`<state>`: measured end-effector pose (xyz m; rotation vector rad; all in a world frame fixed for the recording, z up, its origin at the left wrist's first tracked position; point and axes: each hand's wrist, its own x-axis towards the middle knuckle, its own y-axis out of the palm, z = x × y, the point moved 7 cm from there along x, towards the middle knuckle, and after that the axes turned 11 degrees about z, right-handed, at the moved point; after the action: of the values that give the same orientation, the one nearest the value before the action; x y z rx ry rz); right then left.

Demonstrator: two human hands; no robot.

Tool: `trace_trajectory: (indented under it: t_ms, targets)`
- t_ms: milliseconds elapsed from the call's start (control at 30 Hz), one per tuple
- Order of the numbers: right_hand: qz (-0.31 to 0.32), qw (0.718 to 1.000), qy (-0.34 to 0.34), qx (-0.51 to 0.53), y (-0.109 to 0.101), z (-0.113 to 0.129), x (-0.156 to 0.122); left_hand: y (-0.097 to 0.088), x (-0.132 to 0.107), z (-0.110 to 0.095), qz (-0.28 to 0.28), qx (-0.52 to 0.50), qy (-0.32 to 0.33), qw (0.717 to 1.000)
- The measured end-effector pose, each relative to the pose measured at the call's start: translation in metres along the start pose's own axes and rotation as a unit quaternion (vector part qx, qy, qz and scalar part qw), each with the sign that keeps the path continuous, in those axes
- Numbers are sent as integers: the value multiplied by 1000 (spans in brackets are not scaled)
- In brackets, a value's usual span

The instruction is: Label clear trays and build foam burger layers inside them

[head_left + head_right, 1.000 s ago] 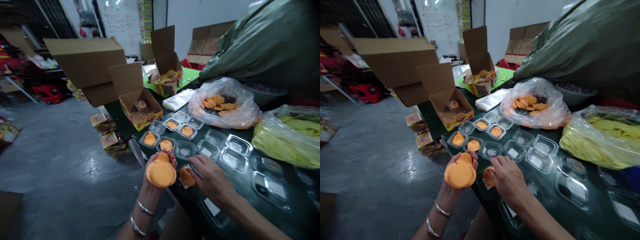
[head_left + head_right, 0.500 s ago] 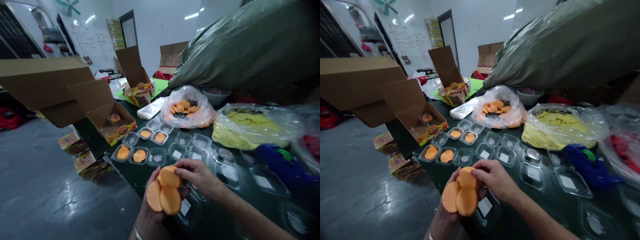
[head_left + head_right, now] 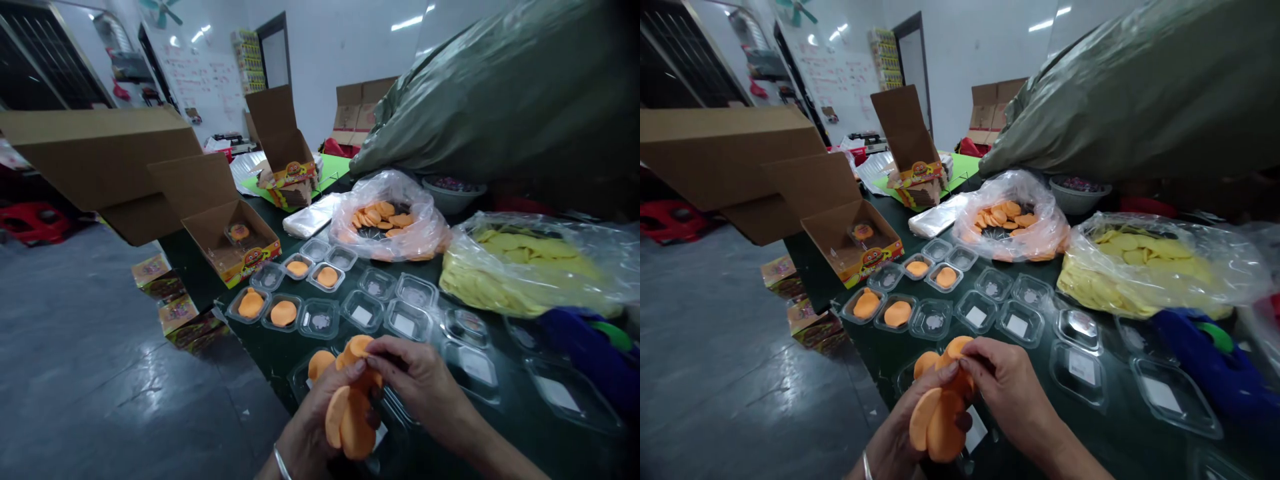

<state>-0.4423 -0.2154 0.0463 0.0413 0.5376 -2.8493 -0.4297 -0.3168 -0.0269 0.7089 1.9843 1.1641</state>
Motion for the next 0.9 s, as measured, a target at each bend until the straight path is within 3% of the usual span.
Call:
trace_trajectory:
  t_ms: [100,167,333,433,533,600,667,733,833,900]
  targets:
    - [-11,989,43,143,-13,-18,9,0,-8,-1,-38,-9,-39,998]
    - [-55,971,65,225,-30,-31,20,0,-12,-6,-41,-29,-54,997]
    - [-130,939,45,316,-64,-44,58,-15,-10,-27,-39,-46,-37,997]
    - [-156,942,28,296,-79,-50,71,-24,-10,-42,-15,-54,-12,998]
    - [-188,975,-2,118,-87,-52,76,-29,-12,-52,14,-64,4,998]
    - [-163,983,-39,-80,-76,-49,79,-30,-13,-53,11,-58,3,998]
    - [-76,963,-65,-248,-49,-47,82,-29,-11,-51,-4,-48,-7,999]
    - [-22,945,-69,-319,-28,-43,79,-27,-8,-48,-15,-34,-15,999]
    - [-49,972,-55,-225,-25,-24,64,-19,-3,-40,-27,-1,-32,999]
    - [10,995,-26,-95,-20,-12,54,-13,-1,-30,-32,34,-57,997]
